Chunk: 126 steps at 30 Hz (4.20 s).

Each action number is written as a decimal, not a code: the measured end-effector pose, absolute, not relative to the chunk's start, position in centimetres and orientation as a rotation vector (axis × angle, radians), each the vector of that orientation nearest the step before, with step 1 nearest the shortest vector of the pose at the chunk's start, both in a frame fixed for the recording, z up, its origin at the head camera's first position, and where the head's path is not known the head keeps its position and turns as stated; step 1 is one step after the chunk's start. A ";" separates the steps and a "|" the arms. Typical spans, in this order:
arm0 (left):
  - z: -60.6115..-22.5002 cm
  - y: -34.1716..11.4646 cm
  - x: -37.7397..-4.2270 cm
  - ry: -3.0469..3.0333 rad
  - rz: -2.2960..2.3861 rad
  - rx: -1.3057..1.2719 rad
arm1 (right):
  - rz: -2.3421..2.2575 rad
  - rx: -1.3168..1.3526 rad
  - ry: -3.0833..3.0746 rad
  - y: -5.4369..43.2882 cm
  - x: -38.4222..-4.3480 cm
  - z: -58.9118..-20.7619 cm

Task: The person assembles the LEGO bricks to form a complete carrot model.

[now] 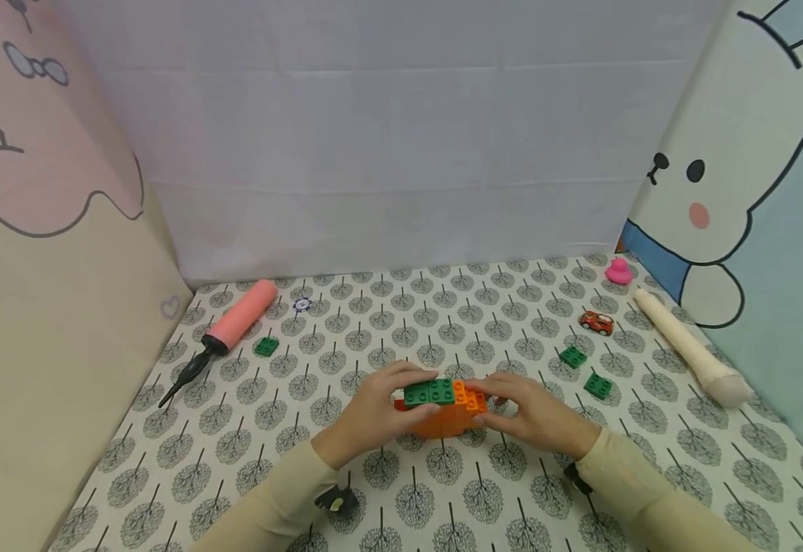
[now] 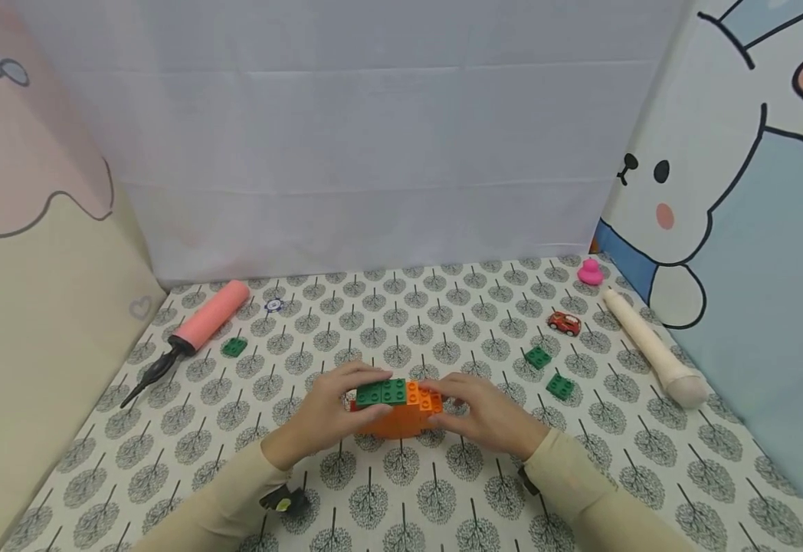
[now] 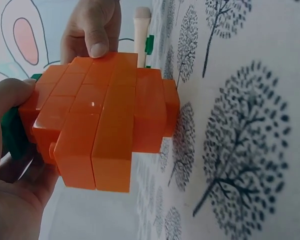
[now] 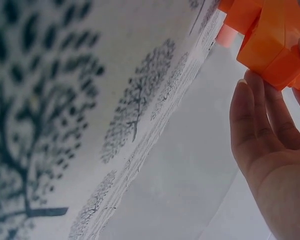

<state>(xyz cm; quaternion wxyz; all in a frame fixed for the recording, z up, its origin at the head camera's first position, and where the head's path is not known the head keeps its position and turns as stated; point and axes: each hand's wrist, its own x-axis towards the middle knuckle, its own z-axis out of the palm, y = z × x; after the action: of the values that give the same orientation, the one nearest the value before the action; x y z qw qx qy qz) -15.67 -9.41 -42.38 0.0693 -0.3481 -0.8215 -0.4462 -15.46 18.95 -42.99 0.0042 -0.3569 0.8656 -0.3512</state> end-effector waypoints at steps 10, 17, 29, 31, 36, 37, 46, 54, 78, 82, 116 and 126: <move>-43.0 -10.7 -15.5 -2.468 -1.525 -0.938 | -1.063 -1.101 2.705 19.1 -15.3 -42.6; -42.8 -10.6 -15.5 -2.486 -1.484 -0.960 | -0.948 -0.884 2.873 22.9 -15.1 -41.9; -42.3 -10.8 -15.4 -2.515 -1.477 -0.933 | -0.535 -0.334 3.079 30.4 -15.6 -42.0; -42.4 -10.8 -15.4 -2.512 -1.482 -0.937 | -0.496 -0.277 3.058 30.9 -15.6 -42.0; -42.4 -10.8 -15.5 -2.492 -1.498 -0.966 | -0.473 -0.225 3.011 31.5 -15.7 -42.4; -42.4 -10.8 -15.5 -2.487 -1.503 -0.970 | -0.478 -0.219 3.007 31.5 -15.8 -42.5; -42.3 -10.8 -15.6 -2.476 -1.505 -0.971 | -0.571 -0.222 2.990 31.3 -16.0 -42.7; -42.5 -10.8 -15.7 -2.459 -1.498 -0.988 | -0.890 -0.485 3.121 28.0 -15.5 -41.2; -42.7 -10.4 -15.7 -2.454 -1.530 -0.999 | -1.195 -1.578 2.808 18.4 -16.0 -40.8; -42.6 -10.4 -15.7 -2.451 -1.528 -1.004 | -1.207 -1.583 2.770 18.2 -16.0 -40.9; -42.4 -10.5 -15.9 -2.459 -1.497 -1.022 | -1.100 -1.372 2.729 19.4 -16.8 -39.7; -42.4 -10.6 -15.9 -2.465 -1.479 -1.031 | -0.712 -0.557 3.076 24.5 -19.2 -41.0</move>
<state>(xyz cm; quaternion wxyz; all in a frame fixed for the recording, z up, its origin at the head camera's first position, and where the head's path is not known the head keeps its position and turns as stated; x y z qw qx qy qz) -15.86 -10.56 -42.43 0.0437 -0.3371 -0.8065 -0.4838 -19.18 24.48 -40.98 -0.0321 -0.1737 0.9590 -0.2218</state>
